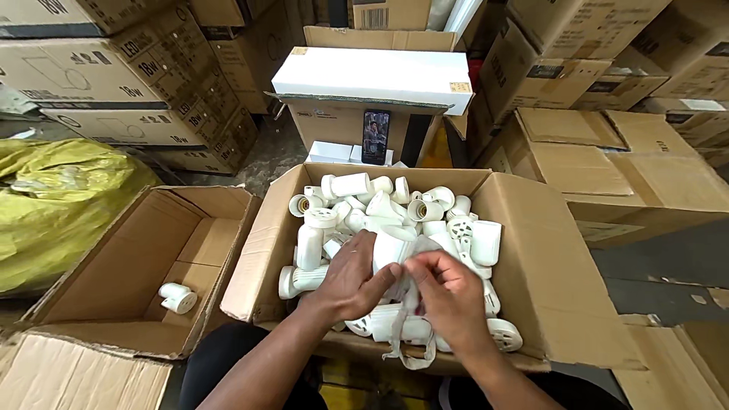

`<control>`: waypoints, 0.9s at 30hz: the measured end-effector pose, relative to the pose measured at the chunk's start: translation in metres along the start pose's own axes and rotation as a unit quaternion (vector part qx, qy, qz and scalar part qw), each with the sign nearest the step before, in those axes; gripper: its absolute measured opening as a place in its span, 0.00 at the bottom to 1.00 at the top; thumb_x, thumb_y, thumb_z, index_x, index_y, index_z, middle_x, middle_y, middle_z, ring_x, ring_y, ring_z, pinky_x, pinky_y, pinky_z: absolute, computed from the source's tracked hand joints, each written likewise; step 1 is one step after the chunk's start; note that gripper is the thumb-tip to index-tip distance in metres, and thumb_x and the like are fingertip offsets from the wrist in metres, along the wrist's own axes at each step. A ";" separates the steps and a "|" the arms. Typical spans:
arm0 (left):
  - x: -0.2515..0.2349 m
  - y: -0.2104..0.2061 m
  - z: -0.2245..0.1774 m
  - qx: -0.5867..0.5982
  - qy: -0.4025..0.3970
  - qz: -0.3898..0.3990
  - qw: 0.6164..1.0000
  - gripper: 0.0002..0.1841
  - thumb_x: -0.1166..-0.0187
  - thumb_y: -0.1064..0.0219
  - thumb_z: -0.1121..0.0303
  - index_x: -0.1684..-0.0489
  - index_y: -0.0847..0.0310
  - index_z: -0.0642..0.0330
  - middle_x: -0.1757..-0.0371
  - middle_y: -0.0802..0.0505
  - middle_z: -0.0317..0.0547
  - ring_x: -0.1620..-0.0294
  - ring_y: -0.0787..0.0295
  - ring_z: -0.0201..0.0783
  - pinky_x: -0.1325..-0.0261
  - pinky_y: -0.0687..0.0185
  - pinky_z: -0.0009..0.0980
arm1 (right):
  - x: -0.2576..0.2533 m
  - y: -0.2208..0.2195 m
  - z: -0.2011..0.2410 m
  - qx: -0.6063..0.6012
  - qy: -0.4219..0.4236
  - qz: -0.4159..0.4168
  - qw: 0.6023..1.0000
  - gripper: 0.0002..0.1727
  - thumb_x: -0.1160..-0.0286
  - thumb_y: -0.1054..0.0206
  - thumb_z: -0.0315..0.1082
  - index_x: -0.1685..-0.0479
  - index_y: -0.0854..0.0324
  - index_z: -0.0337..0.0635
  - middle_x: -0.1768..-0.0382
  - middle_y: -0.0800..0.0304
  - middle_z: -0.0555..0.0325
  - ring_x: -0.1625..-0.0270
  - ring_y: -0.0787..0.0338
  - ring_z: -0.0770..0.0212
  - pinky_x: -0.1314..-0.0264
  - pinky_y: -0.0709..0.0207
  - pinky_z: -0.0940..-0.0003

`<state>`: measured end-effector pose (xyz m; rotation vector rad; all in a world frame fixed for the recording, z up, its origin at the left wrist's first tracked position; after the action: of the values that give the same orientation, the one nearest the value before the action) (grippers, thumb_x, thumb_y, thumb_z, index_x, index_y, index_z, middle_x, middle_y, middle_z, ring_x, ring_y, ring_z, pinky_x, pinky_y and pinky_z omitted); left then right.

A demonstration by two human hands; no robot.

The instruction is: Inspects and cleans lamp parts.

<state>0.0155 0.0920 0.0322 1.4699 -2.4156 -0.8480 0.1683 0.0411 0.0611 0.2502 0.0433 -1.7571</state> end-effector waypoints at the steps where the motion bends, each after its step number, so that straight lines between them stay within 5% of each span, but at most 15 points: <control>1: 0.002 -0.006 -0.001 0.003 0.004 0.012 1.000 0.45 0.22 0.53 0.26 0.34 0.22 0.64 0.43 0.11 0.48 0.38 0.14 0.39 0.32 0.19 0.48 | -0.006 0.007 0.001 0.004 -0.001 -0.015 1.000 0.06 0.25 0.29 0.31 0.62 0.13 0.37 0.76 0.12 0.63 0.80 0.17 0.73 0.82 0.21 0.78; 10: -0.001 -0.011 -0.001 0.011 -0.032 0.026 0.999 0.45 0.22 0.54 0.26 0.33 0.22 0.63 0.42 0.12 0.48 0.38 0.15 0.38 0.32 0.19 0.48 | -0.008 0.012 0.001 -0.017 -0.023 -0.024 0.999 0.06 0.25 0.28 0.31 0.64 0.14 0.37 0.77 0.13 0.63 0.82 0.18 0.73 0.84 0.22 0.77; 13: -0.006 0.003 0.009 0.168 -0.008 -0.041 0.985 0.48 0.24 0.47 0.27 0.30 0.27 0.72 0.44 0.09 0.45 0.43 0.12 0.30 0.35 0.14 0.37 | 0.015 -0.019 -0.014 0.036 -0.059 0.083 0.994 0.08 0.25 0.29 0.35 0.64 0.13 0.39 0.77 0.13 0.62 0.81 0.17 0.71 0.79 0.19 0.73; 16: -0.008 0.031 0.009 0.355 0.005 -0.122 0.927 0.49 0.30 0.37 0.27 0.30 0.34 0.70 0.48 0.09 0.36 0.47 0.10 0.26 0.39 0.12 0.30 | 0.030 -0.045 -0.032 0.076 -0.085 0.179 0.977 0.09 0.25 0.28 0.41 0.65 0.11 0.47 0.75 0.12 0.69 0.74 0.16 0.76 0.71 0.21 0.77; 22: -0.004 0.026 0.012 0.471 0.038 -0.114 0.874 0.25 0.21 0.42 0.49 0.37 0.26 0.60 0.52 0.06 0.35 0.49 0.08 0.28 0.39 0.12 0.31 | -0.001 -0.013 -0.005 -0.099 -0.044 0.106 0.988 0.05 0.21 0.32 0.33 0.60 0.17 0.40 0.73 0.14 0.66 0.75 0.16 0.74 0.74 0.20 0.79; 27: -0.006 0.006 0.009 0.457 0.041 -0.059 0.886 0.28 0.20 0.40 0.44 0.37 0.25 0.60 0.52 0.06 0.33 0.49 0.08 0.27 0.40 0.12 0.30 | -0.007 -0.006 -0.010 -0.179 -0.093 0.071 0.977 0.07 0.26 0.30 0.28 0.54 0.17 0.36 0.70 0.12 0.62 0.72 0.14 0.72 0.70 0.17 0.78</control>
<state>0.0094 0.1026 0.0287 1.8566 -2.8047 0.4574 0.1648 0.0504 0.0519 -0.1703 0.1985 -1.5898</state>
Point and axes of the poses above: each hand's wrist, its own x-axis away from the middle knuckle, its own y-axis out of the back of the hand, z = x × y, the point moved 9 cm from there along -x, towards the middle knuckle
